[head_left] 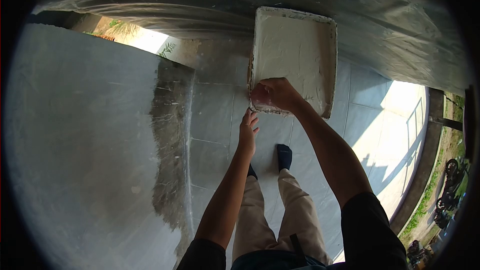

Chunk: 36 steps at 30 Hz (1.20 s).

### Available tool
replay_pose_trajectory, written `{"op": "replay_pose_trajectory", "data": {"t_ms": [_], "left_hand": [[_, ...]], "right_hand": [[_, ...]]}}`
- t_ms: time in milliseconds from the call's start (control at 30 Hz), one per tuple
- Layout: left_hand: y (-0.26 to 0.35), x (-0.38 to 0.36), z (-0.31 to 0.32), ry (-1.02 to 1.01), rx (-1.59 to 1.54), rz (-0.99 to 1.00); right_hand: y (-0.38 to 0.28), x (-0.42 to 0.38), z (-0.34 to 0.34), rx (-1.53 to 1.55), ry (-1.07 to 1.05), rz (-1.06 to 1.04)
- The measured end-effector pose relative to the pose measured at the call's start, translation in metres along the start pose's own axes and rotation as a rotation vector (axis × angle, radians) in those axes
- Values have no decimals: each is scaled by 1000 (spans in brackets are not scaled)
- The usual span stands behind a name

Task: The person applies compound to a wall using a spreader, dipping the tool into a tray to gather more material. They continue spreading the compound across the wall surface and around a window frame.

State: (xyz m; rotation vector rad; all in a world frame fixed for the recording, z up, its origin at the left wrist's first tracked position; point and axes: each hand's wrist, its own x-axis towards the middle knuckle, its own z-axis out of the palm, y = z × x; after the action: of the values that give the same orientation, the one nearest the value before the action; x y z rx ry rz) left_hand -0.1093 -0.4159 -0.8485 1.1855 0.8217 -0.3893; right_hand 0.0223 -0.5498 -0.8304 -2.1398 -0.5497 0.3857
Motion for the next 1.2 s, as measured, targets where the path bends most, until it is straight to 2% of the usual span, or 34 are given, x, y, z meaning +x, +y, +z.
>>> {"op": "replay_pose_trajectory", "data": {"t_ms": [67, 267, 333, 467, 567, 633, 667, 733, 833, 867, 933, 967, 1033, 1067, 1133, 1200], "left_hand": [[2, 0, -1, 3, 5, -1], [2, 2, -8, -11, 39, 5], [1, 3, -11, -4, 82, 17], [1, 5, -14, 24, 102, 52], [6, 4, -15, 76, 147, 149], [9, 6, -17, 119, 272, 317], [11, 7, -17, 119, 271, 332], [15, 9, -14, 186, 274, 598], [55, -6, -13, 203, 404, 706], [71, -14, -11, 209, 401, 730], [104, -30, -5, 297, 648, 877], [120, -40, -3, 307, 641, 902], [153, -59, 1, 363, 789, 1078], [169, -69, 1, 380, 782, 1104], [200, -89, -1, 410, 919, 1280], [225, -111, -7, 448, 930, 1312]], "right_hand": [[6, 3, 0, 8, 5, -27], [10, 4, -14, 54, -67, 190], [14, 2, -19, 44, -62, 277], [12, -5, -30, 88, -38, 294], [17, -9, -32, 236, 39, 362], [21, -9, -33, 518, 88, 349], [14, -10, -38, 515, 93, 335], [-3, -10, -50, 854, 106, 311], [-32, -4, -75, 1027, 115, 316], [-40, -1, -82, 1024, 113, 290], [-57, 5, -97, 1177, 112, 234], [-68, 7, -104, 1171, 107, 207], [-93, 14, -117, 1257, 109, 194], [-107, 17, -123, 1251, 100, 164], [-137, 22, -135, 1231, 63, 188], [-175, 27, -145, 1235, 40, 168]]}}
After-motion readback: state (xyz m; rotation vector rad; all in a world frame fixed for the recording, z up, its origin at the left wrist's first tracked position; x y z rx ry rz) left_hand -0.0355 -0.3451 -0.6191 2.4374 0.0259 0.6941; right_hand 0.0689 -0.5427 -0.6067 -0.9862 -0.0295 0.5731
